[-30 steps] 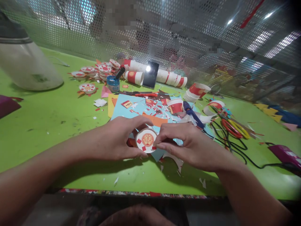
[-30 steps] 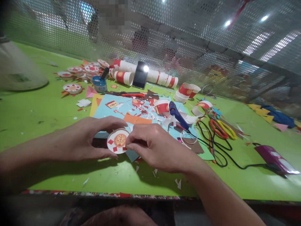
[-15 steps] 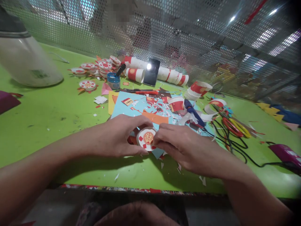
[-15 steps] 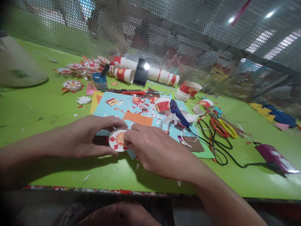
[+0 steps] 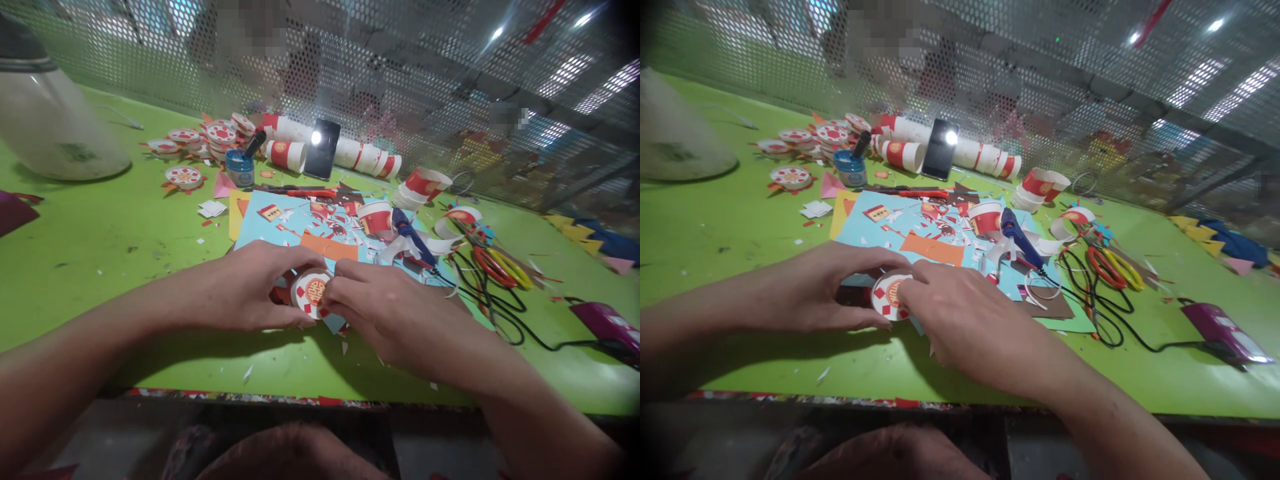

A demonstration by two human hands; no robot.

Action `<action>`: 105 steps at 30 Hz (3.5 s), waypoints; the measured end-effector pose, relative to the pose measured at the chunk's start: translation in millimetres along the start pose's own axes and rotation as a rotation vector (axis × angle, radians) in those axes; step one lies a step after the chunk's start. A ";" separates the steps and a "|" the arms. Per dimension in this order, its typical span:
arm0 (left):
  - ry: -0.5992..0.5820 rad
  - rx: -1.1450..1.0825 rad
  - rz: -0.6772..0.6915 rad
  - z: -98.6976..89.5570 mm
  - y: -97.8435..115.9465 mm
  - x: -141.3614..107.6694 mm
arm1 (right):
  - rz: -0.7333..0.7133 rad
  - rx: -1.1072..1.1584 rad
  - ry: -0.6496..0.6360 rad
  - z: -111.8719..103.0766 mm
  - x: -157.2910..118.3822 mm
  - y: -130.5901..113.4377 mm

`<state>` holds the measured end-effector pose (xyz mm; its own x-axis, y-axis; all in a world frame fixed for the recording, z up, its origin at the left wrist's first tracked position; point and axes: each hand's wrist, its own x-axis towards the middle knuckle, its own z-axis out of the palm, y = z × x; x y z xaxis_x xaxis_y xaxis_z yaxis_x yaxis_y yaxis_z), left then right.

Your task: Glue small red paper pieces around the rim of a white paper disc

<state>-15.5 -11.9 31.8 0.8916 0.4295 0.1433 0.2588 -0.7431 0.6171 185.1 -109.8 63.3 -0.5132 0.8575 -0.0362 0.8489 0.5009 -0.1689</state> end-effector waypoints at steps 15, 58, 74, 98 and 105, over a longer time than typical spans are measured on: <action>0.033 0.002 -0.038 1.0 -3.0 -0.2 | -0.008 0.077 0.348 -3.0 0.2 3.3; 0.122 0.298 -0.006 20.6 -6.9 -2.3 | 0.229 -0.044 0.140 25.1 13.6 -5.7; 0.085 0.297 -0.016 17.9 -3.5 -3.2 | 0.179 0.123 0.168 17.8 14.8 1.4; 0.166 0.309 0.012 17.6 -5.8 -2.6 | 0.204 0.182 0.317 9.5 12.1 6.4; 0.172 0.296 -0.033 17.0 -2.7 -0.5 | 0.469 0.208 0.161 15.3 18.0 0.3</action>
<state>-10.3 -18.8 16.9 0.8119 0.5173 0.2707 0.4056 -0.8332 0.3758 174.2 -96.0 47.5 -0.0448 0.9990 -0.0064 0.9310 0.0394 -0.3628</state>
